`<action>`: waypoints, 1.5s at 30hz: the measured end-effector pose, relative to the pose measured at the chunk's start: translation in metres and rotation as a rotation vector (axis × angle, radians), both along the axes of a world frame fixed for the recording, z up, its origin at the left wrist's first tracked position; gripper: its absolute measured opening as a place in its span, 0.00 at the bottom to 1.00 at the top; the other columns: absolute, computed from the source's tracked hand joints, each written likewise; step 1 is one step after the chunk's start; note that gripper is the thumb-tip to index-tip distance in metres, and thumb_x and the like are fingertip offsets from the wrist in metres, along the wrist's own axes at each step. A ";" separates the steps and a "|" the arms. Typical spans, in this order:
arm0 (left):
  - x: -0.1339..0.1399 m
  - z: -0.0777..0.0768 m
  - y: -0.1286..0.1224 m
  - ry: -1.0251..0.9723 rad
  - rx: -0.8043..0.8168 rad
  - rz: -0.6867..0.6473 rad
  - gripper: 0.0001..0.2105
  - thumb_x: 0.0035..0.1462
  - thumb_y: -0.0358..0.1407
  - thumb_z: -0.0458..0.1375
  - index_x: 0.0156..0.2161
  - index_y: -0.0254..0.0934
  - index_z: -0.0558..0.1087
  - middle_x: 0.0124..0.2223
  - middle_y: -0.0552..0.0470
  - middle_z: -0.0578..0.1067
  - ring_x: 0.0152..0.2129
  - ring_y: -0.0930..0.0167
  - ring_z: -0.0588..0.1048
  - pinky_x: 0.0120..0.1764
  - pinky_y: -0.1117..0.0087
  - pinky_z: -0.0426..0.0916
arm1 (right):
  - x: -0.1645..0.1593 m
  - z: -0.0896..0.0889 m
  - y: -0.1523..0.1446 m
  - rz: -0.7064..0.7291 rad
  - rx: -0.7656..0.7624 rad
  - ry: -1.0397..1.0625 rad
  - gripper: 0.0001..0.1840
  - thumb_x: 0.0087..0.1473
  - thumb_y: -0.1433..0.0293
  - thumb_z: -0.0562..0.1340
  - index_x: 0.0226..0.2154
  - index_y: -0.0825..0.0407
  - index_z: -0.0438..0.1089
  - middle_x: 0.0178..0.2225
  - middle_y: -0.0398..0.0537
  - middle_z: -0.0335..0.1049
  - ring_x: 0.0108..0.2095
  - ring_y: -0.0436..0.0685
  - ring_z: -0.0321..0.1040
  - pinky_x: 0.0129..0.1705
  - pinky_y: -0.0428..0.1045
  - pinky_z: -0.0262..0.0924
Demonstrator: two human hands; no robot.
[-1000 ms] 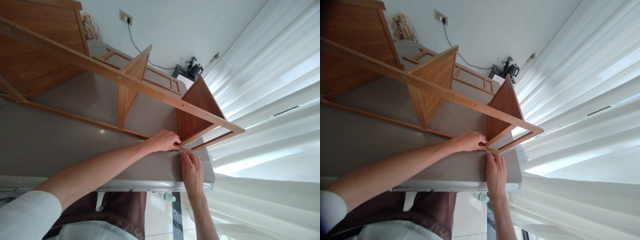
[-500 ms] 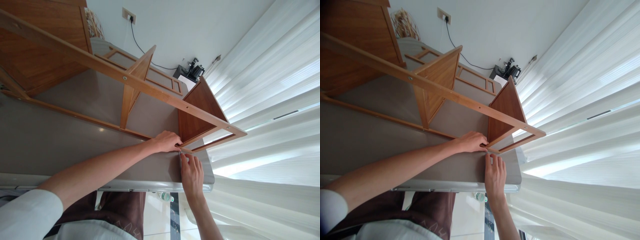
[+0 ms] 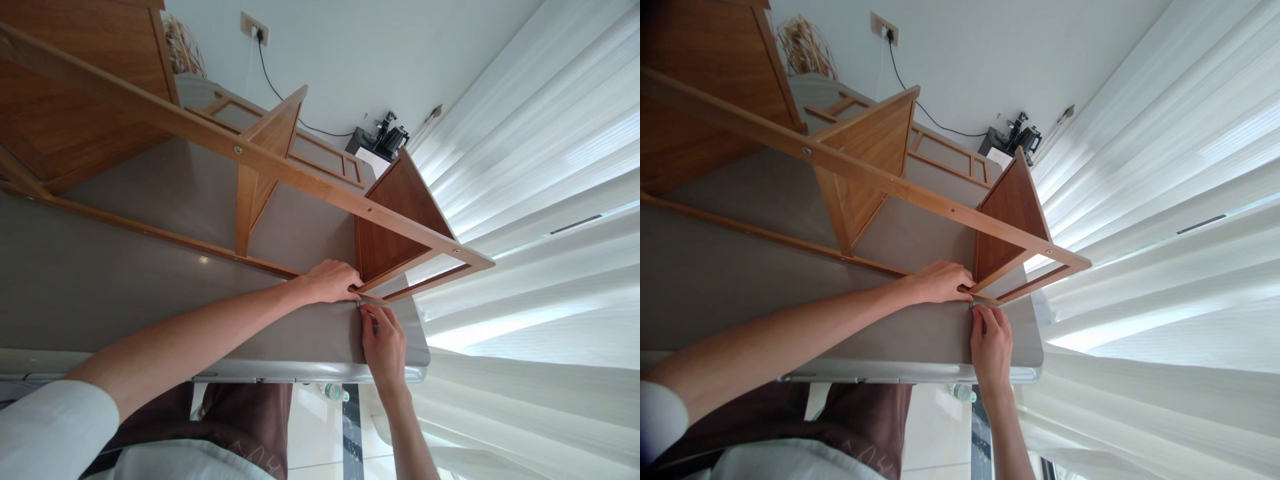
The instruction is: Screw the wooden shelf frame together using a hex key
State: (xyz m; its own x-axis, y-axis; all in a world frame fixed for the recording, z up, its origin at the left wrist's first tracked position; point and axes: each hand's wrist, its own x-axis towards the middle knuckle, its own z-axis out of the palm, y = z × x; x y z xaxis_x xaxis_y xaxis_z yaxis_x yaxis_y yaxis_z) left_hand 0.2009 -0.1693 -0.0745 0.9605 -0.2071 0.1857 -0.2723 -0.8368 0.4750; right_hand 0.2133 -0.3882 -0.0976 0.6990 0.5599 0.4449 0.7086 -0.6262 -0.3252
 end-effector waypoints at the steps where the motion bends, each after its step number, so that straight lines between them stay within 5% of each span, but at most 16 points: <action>1: 0.000 0.000 0.000 0.002 0.000 0.002 0.10 0.61 0.47 0.60 0.38 0.44 0.78 0.46 0.55 0.82 0.43 0.65 0.79 0.33 0.70 0.64 | 0.001 0.000 0.000 -0.011 0.021 0.016 0.14 0.67 0.63 0.55 0.41 0.49 0.76 0.42 0.51 0.73 0.35 0.54 0.69 0.38 0.50 0.65; 11: 0.000 -0.002 0.000 -0.003 -0.012 0.007 0.10 0.61 0.47 0.60 0.39 0.44 0.79 0.46 0.55 0.82 0.43 0.65 0.79 0.35 0.70 0.65 | 0.001 -0.003 0.000 -0.042 0.067 0.040 0.14 0.66 0.62 0.56 0.40 0.49 0.76 0.39 0.48 0.73 0.32 0.51 0.68 0.36 0.48 0.66; 17: 0.000 -0.001 0.000 -0.008 -0.018 0.003 0.11 0.61 0.47 0.60 0.36 0.43 0.78 0.43 0.54 0.82 0.40 0.65 0.80 0.33 0.69 0.65 | -0.004 0.001 -0.006 0.027 -0.057 -0.052 0.15 0.68 0.65 0.53 0.41 0.49 0.75 0.41 0.51 0.73 0.43 0.57 0.69 0.44 0.52 0.65; 45: -0.001 0.001 0.001 -0.017 -0.047 -0.006 0.10 0.61 0.46 0.61 0.37 0.44 0.79 0.42 0.53 0.82 0.39 0.64 0.80 0.31 0.69 0.63 | -0.011 0.020 0.003 0.099 -0.463 -0.454 0.21 0.61 0.82 0.49 0.48 0.51 0.70 0.42 0.54 0.72 0.40 0.60 0.64 0.40 0.55 0.57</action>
State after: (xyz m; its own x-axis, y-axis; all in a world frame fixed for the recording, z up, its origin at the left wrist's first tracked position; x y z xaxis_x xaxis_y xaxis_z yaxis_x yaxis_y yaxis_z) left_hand 0.1997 -0.1679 -0.0739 0.9559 -0.2036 0.2116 -0.2856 -0.8118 0.5094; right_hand 0.2019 -0.3852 -0.0775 0.4340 0.8165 0.3809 0.7732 -0.5545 0.3077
